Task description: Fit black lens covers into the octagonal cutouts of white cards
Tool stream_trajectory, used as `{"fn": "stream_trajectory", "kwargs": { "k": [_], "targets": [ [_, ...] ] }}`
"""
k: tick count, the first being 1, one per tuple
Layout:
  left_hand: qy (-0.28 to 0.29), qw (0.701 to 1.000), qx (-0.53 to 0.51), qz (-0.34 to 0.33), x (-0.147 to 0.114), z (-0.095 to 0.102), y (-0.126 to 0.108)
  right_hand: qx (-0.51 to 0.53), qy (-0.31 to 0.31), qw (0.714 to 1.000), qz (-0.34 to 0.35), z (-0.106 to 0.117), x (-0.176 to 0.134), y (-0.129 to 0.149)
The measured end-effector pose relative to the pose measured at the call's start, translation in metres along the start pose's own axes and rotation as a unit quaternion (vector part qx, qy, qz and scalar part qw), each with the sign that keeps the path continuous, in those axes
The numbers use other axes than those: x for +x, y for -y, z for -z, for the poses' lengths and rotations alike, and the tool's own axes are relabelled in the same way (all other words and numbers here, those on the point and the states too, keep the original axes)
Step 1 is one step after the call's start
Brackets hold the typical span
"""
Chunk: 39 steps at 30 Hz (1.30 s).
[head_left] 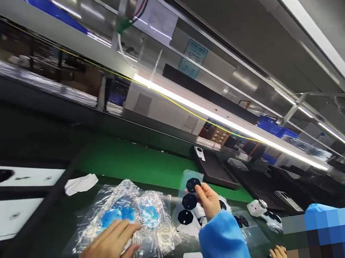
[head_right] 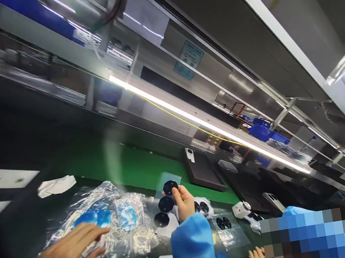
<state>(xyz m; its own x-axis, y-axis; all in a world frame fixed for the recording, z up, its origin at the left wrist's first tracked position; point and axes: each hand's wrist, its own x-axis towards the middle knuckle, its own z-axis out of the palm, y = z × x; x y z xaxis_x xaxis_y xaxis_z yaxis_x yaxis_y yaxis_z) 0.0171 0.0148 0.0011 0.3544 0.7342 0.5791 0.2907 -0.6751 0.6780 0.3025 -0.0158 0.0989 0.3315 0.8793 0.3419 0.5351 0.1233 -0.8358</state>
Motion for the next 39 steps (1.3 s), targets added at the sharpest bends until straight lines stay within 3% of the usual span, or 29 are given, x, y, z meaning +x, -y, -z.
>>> {"fn": "stream_trajectory", "kwargs": {
  "k": [2, 4, 9, 14, 21, 26, 29, 33, 39],
  "targets": [
    [-0.002, 0.996, 0.029, -0.085, 0.034, 0.019, -0.024, 0.017, 0.037, 0.999, 0.014, -0.030, -0.010, 0.010],
    [-0.058, 0.987, 0.035, -0.145, 0.060, 0.029, -0.046, 0.023, 0.060, 0.997, 0.034, -0.052, -0.019, 0.021],
    [-0.109, 0.979, 0.031, -0.171, 0.077, 0.024, -0.065, -0.008, 0.058, 0.994, 0.089, -0.075, -0.035, 0.042],
    [-0.108, 0.982, 0.023, -0.156, 0.073, 0.015, -0.062, -0.086, 0.062, 0.976, 0.191, -0.078, -0.042, 0.052],
    [-0.084, 0.983, 0.031, -0.162, 0.077, 0.015, -0.061, -0.082, 0.115, 0.974, 0.176, -0.078, -0.045, 0.044],
    [-0.060, 0.976, 0.068, -0.197, 0.082, 0.022, -0.055, -0.130, 0.102, 0.965, 0.206, -0.076, -0.044, 0.045],
    [-0.059, 0.965, 0.079, -0.244, 0.087, 0.028, -0.052, -0.102, 0.129, 0.958, 0.235, -0.072, -0.037, 0.053],
    [-0.069, 0.959, 0.022, -0.274, 0.096, 0.034, -0.053, -0.030, 0.139, 0.943, 0.302, -0.067, -0.021, 0.065],
    [-0.067, 0.971, -0.012, -0.228, 0.100, 0.039, -0.052, -0.046, 0.117, 0.923, 0.365, -0.067, -0.008, 0.076]
  ]
}}
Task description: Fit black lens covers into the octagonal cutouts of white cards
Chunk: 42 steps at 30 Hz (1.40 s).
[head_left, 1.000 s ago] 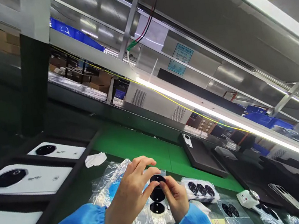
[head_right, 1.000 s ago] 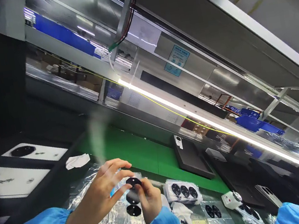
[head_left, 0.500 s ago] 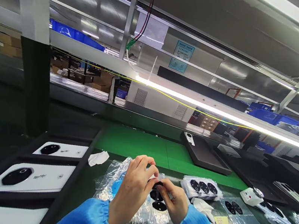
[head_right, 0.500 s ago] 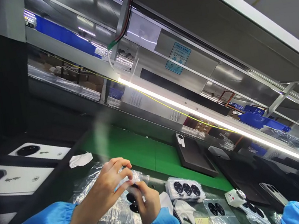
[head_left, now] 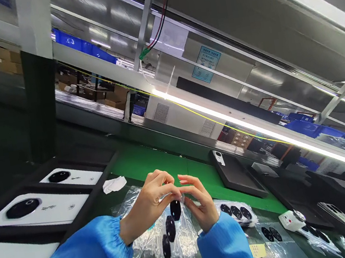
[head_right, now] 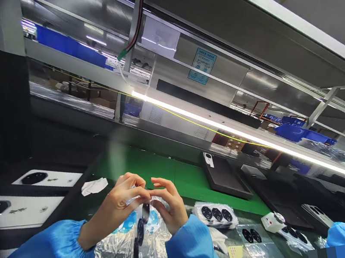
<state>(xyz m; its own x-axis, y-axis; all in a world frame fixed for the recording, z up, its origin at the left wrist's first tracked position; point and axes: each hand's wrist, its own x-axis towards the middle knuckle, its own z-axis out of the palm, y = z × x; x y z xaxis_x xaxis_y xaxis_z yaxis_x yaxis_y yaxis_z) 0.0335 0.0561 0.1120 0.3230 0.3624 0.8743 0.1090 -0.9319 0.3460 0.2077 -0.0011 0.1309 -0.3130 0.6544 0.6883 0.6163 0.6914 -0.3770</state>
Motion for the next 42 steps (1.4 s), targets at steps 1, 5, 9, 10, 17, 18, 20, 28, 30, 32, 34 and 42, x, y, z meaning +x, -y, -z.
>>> {"fn": "stream_trajectory", "kwargs": {
  "k": [1, 5, 9, 10, 17, 18, 20, 28, 30, 32, 34, 42],
  "targets": [
    [-0.001, 1.000, -0.007, 0.013, -0.001, 0.000, 0.001, -0.012, -0.002, 1.000, 0.006, 0.001, 0.002, 0.000],
    [0.056, 0.997, -0.039, 0.042, 0.000, 0.005, 0.004, -0.041, 0.011, 0.999, 0.025, 0.008, 0.009, 0.004],
    [0.136, 0.975, -0.117, 0.131, 0.011, 0.017, 0.005, -0.007, 0.046, 0.995, -0.083, 0.012, 0.011, 0.004],
    [0.148, 0.966, -0.138, 0.160, 0.013, 0.020, 0.006, 0.001, 0.047, 0.991, -0.124, 0.011, 0.010, 0.003],
    [0.151, 0.888, -0.281, 0.332, 0.009, 0.013, 0.023, 0.064, 0.035, 0.961, -0.267, 0.007, 0.001, 0.002],
    [0.164, 0.870, -0.306, 0.351, 0.006, 0.012, 0.025, 0.070, 0.027, 0.957, -0.281, 0.008, 0.000, 0.002],
    [0.212, 0.832, -0.344, 0.380, -0.002, 0.011, 0.028, 0.081, 0.010, 0.949, -0.305, 0.010, -0.002, 0.001],
    [0.329, 0.757, -0.398, 0.400, -0.021, 0.008, 0.032, 0.152, -0.012, 0.918, -0.366, 0.018, -0.006, -0.018],
    [0.335, 0.749, -0.408, 0.401, -0.020, 0.005, 0.034, 0.177, 0.007, 0.908, -0.380, 0.016, -0.002, -0.022],
    [0.339, 0.741, -0.413, 0.407, -0.017, 0.003, 0.037, 0.193, 0.021, 0.899, -0.392, 0.012, 0.003, -0.028],
    [0.318, 0.742, -0.414, 0.420, -0.013, 0.006, 0.040, 0.197, 0.012, 0.894, -0.403, 0.009, 0.007, -0.035],
    [0.200, 0.758, -0.424, 0.453, -0.004, 0.012, 0.065, 0.208, -0.120, 0.854, -0.462, 0.005, -0.018, -0.051]
  ]
}}
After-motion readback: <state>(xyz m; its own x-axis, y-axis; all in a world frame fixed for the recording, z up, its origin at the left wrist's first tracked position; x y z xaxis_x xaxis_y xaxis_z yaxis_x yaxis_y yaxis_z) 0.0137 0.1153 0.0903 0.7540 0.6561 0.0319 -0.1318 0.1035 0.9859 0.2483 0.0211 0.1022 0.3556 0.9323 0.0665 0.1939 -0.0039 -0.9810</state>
